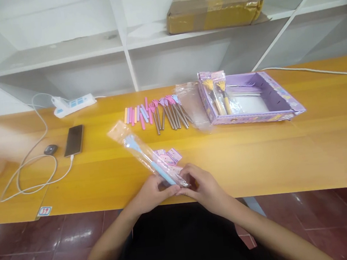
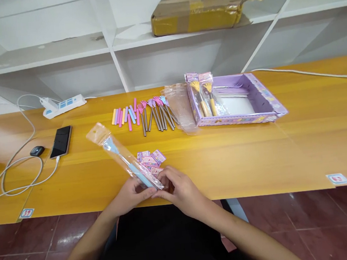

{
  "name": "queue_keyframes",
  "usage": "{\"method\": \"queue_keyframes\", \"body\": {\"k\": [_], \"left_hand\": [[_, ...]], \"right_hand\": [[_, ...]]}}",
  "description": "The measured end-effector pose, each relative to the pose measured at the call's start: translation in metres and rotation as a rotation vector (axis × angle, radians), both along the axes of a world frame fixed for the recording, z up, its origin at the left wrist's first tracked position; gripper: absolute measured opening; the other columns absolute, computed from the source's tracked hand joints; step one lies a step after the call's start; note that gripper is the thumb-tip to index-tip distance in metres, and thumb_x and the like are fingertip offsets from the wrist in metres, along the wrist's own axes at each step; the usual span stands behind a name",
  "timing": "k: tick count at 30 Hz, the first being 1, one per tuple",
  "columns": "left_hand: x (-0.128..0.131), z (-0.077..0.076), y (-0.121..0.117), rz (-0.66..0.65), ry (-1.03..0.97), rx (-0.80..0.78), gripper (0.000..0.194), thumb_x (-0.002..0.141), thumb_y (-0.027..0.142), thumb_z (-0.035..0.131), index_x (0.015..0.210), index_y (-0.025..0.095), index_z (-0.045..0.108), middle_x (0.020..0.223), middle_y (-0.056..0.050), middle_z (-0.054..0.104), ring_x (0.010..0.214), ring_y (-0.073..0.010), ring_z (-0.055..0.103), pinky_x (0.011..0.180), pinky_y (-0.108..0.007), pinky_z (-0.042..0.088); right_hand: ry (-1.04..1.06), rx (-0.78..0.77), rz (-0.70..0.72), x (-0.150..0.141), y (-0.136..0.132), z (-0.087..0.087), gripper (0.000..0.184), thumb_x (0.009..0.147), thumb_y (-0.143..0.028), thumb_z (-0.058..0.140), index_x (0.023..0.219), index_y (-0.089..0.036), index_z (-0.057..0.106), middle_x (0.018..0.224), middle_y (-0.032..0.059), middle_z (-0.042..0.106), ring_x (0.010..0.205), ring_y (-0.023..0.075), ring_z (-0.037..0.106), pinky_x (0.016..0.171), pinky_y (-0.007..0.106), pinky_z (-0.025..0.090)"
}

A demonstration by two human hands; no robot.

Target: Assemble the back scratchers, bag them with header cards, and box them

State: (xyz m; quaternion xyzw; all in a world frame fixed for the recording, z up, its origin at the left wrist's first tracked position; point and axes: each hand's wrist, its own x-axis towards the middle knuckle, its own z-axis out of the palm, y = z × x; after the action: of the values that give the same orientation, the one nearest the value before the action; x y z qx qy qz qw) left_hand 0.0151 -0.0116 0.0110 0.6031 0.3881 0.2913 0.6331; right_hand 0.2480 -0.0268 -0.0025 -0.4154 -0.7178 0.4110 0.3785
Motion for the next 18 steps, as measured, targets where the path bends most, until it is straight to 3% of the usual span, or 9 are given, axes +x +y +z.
{"method": "queue_keyframes", "body": {"k": [2, 6, 10, 14, 18], "left_hand": [[0.001, 0.003, -0.001, -0.029, 0.037, 0.035, 0.034, 0.099, 0.047, 0.075, 0.12, 0.022, 0.085, 0.121, -0.009, 0.085, 0.114, -0.0318, 0.079, 0.106, -0.044, 0.061], [-0.002, 0.0, 0.001, 0.039, 0.09, 0.115, 0.029, 0.099, 0.042, 0.075, 0.117, 0.023, 0.086, 0.118, -0.008, 0.086, 0.112, -0.0315, 0.08, 0.106, -0.043, 0.06], [-0.005, -0.009, 0.001, 0.103, 0.034, 0.043, 0.036, 0.1, 0.045, 0.074, 0.126, 0.021, 0.082, 0.126, -0.011, 0.084, 0.118, -0.0318, 0.078, 0.107, -0.043, 0.06], [-0.008, -0.011, 0.001, 0.128, -0.027, -0.048, 0.042, 0.101, 0.05, 0.074, 0.132, 0.022, 0.079, 0.132, -0.012, 0.081, 0.123, -0.0316, 0.076, 0.107, -0.042, 0.059], [-0.008, -0.01, 0.001, 0.135, -0.066, -0.074, 0.045, 0.101, 0.053, 0.074, 0.133, 0.022, 0.078, 0.134, -0.012, 0.08, 0.126, -0.0327, 0.074, 0.11, -0.043, 0.058]], "right_hand": [[-0.022, 0.02, -0.013, -0.004, -0.002, -0.002, 0.026, 0.102, -0.046, 0.077, 0.108, -0.024, 0.064, 0.093, 0.0017, 0.064, 0.078, 0.0162, 0.061, 0.068, 0.028, 0.051], [-0.026, 0.025, 0.033, -0.006, -0.005, -0.005, 0.026, 0.105, -0.038, 0.073, 0.122, -0.026, 0.058, 0.101, 0.0024, 0.063, 0.077, 0.0161, 0.062, 0.068, 0.029, 0.054], [0.017, 0.134, 0.064, -0.004, -0.005, -0.01, 0.037, 0.107, -0.028, 0.069, 0.139, -0.028, 0.05, 0.111, 0.0049, 0.061, 0.077, 0.0151, 0.063, 0.069, 0.031, 0.058], [-0.111, 0.322, 0.084, 0.0, -0.004, -0.011, 0.053, 0.105, -0.027, 0.073, 0.151, -0.029, 0.046, 0.129, 0.0132, 0.06, 0.102, 0.0231, 0.069, 0.084, 0.04, 0.065], [-0.174, 0.369, 0.107, 0.002, -0.002, -0.006, 0.042, 0.105, -0.027, 0.072, 0.143, -0.027, 0.054, 0.129, 0.0137, 0.06, 0.121, 0.0279, 0.068, 0.095, 0.043, 0.065]]}}
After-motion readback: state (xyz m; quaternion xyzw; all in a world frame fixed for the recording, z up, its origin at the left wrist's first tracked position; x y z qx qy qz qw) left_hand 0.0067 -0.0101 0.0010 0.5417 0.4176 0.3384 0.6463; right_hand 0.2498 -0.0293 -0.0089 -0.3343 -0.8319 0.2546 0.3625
